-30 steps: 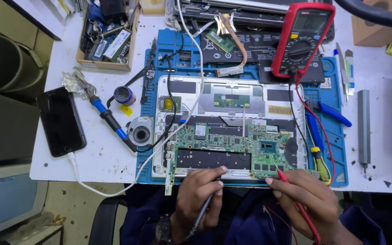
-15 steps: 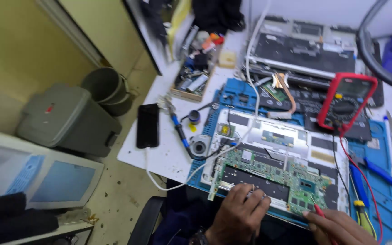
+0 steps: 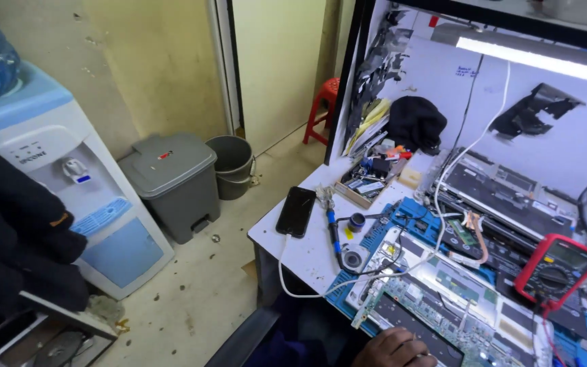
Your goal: The person uses a multimeter to test various points on a disassembled laptop motherboard. They hold the red and black probes and touch them to different components on the circuit board while observing the multimeter display.
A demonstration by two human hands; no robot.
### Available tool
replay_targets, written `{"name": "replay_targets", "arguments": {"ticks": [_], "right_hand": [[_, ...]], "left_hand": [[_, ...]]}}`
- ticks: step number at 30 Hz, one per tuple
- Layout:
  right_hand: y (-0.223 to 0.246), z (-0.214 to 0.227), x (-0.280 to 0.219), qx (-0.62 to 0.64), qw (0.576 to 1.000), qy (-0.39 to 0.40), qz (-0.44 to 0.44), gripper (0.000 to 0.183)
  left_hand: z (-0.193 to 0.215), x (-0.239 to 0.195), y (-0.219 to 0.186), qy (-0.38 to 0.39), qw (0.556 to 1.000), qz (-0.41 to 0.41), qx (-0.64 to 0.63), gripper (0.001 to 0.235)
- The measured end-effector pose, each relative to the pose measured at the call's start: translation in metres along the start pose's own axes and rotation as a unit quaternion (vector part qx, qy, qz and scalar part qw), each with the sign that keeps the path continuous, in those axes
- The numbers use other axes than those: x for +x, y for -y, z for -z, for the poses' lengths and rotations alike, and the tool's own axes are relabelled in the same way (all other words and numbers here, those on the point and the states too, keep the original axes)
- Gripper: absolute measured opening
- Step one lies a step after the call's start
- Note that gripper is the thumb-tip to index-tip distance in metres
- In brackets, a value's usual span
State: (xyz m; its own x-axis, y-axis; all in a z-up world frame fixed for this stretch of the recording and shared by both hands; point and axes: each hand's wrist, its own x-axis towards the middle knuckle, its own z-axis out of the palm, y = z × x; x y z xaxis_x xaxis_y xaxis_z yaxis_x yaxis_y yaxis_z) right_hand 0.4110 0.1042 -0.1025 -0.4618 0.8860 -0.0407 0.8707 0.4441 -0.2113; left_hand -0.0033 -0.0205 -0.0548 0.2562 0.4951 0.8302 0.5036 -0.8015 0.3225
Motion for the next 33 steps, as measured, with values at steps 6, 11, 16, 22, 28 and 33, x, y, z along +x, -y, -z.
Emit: {"name": "replay_targets", "arguments": {"ticks": [6, 11, 16, 22, 28, 33], "right_hand": [[-0.003, -0.021, -0.059, -0.013, 0.981, 0.156, -0.111, 0.045], [0.007, -0.065, -0.076, 0.01, 0.947, 0.275, -0.168, 0.051], [-0.004, -0.109, -0.079, 0.071, 0.905, 0.34, -0.244, 0.046], [0.066, -0.041, -0.087, 0.168, 0.943, 0.136, -0.253, 0.045], [0.133, 0.009, -0.084, 0.221, 0.931, 0.052, -0.285, 0.043], [0.219, 0.063, -0.079, 0.235, 0.917, -0.112, -0.302, 0.031]], "left_hand": [[0.003, 0.005, -0.001, -0.025, 0.999, -0.029, 0.018, 0.016], [0.005, 0.011, 0.001, -0.011, 0.999, -0.035, 0.019, 0.018], [0.001, 0.009, 0.003, -0.01, 0.999, -0.035, 0.022, 0.019], [0.006, 0.014, -0.001, -0.009, 0.999, -0.031, 0.019, 0.014], [0.002, 0.013, 0.001, -0.009, 0.999, -0.04, 0.032, 0.017], [-0.001, 0.014, 0.003, -0.019, 0.998, -0.047, 0.045, 0.016]]}}
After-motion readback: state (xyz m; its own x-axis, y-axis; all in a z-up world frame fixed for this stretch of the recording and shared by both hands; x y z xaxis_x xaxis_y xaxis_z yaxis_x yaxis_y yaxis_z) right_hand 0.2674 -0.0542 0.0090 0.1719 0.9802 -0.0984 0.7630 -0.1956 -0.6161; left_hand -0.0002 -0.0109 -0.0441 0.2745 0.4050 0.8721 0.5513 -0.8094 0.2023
